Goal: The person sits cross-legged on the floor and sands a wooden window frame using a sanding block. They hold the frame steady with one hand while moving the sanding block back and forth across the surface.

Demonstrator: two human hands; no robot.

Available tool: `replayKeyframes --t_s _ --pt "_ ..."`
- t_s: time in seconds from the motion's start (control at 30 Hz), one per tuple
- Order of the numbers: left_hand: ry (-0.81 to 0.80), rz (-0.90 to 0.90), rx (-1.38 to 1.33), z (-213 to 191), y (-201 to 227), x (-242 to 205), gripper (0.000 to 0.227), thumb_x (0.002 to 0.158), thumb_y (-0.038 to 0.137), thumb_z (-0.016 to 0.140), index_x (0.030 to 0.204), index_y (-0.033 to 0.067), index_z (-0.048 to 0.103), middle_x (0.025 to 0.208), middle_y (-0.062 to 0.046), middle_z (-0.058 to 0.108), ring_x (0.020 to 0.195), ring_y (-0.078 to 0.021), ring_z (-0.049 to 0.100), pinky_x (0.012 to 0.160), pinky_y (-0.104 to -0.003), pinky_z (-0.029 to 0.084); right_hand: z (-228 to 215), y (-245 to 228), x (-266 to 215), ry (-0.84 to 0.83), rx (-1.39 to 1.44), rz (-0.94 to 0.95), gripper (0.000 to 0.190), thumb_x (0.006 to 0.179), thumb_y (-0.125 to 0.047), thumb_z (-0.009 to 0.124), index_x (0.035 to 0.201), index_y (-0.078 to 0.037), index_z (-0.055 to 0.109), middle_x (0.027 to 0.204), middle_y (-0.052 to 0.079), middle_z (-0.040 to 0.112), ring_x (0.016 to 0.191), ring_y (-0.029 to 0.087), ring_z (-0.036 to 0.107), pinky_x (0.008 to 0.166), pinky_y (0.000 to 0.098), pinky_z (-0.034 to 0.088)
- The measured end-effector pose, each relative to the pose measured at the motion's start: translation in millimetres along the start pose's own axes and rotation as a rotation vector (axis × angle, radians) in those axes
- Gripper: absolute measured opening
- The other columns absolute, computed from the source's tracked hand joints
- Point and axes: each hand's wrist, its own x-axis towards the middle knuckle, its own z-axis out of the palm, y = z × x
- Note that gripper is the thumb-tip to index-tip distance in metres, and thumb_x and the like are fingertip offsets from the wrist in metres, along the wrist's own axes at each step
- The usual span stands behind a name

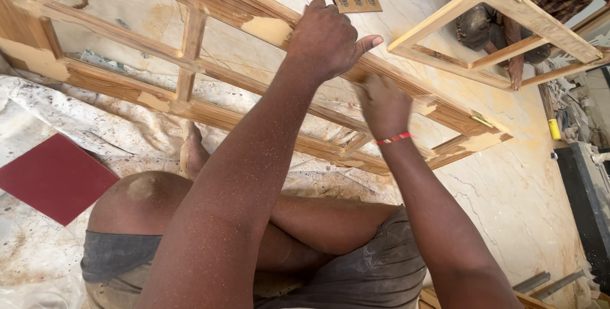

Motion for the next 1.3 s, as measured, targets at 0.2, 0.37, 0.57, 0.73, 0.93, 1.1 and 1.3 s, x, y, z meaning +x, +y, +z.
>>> replayKeyframes --t_s 0.2,0.37,0.57,0.73,0.93,1.1,1.3 --pt "0.034 0.009 0.016 4.4 2.4 2.8 0.095 0.105 0.073 0.012 0.059 0.0105 0.067 0.057 -0.005 0.054 0.065 -0.0202 0.053 0.087 -0.044 0.043 -5.8 15.2 -14.8 0.116 0.051 0.013 0.032 0.095 -0.036 0.080 0.085 -0.011 0.064 0.076 0.006 0.066 0.066 0.024 0.065 0.057 0.0398 0.052" --pt "0.083 0.002 0.000 1.8 0.5 -5.2 0.090 0.106 0.070 0.017 0.069 0.0104 0.073 0.063 -0.009 0.063 0.071 -0.0231 0.059 0.085 -0.044 0.044 15.2 -27.3 12.5 0.089 0.060 -0.081 0.027 0.097 -0.037 0.074 0.093 -0.012 0.069 0.080 0.006 0.069 0.066 0.028 0.068 0.054 0.0447 0.050" --pt "0.067 -0.003 0.018 -4.0 4.4 -3.7 0.091 0.107 0.070 0.018 0.069 0.0098 0.074 0.068 -0.010 0.065 0.075 -0.0226 0.061 0.087 -0.044 0.043 2.1 19.3 -21.7 0.083 0.018 0.067 0.030 0.098 -0.037 0.077 0.087 -0.012 0.067 0.078 0.009 0.070 0.069 0.030 0.068 0.060 0.0444 0.052" --pt "0.030 0.000 0.061 -12.4 0.8 -3.1 0.089 0.109 0.067 0.017 0.072 0.0107 0.075 0.069 -0.011 0.066 0.078 -0.0234 0.062 0.088 -0.044 0.043 12.6 77.5 -62.7 0.126 0.098 0.347 0.031 0.091 -0.028 0.083 0.079 -0.007 0.063 0.070 0.012 0.066 0.062 0.031 0.063 0.058 0.0417 0.050" --pt "0.064 0.024 0.067 -11.4 5.4 -7.5 0.085 0.109 0.065 0.018 0.073 0.0121 0.074 0.070 -0.010 0.066 0.077 -0.0239 0.062 0.086 -0.044 0.044 72.2 73.9 -107.9 0.301 0.738 0.705 0.043 0.101 -0.011 0.079 0.076 -0.002 0.046 0.072 0.014 0.054 0.057 0.022 0.045 0.052 0.0317 0.040" --pt "-0.014 0.011 0.056 -9.0 9.1 -8.4 0.087 0.110 0.065 0.018 0.071 0.0112 0.073 0.071 -0.010 0.066 0.080 -0.0228 0.061 0.088 -0.044 0.044 83.5 56.7 -120.6 0.197 1.264 0.943 0.010 0.096 -0.009 0.069 0.088 -0.014 0.074 0.075 0.003 0.072 0.053 0.008 0.062 0.048 0.0213 0.045" --pt "-0.013 0.022 0.044 -6.7 9.1 -15.1 0.087 0.110 0.066 0.019 0.071 0.0109 0.073 0.070 -0.009 0.065 0.079 -0.0232 0.061 0.086 -0.045 0.044 68.5 72.6 -118.2 0.264 1.195 0.734 0.018 0.104 -0.015 0.066 0.091 -0.005 0.072 0.075 0.006 0.073 0.057 0.007 0.065 0.051 0.0216 0.050"
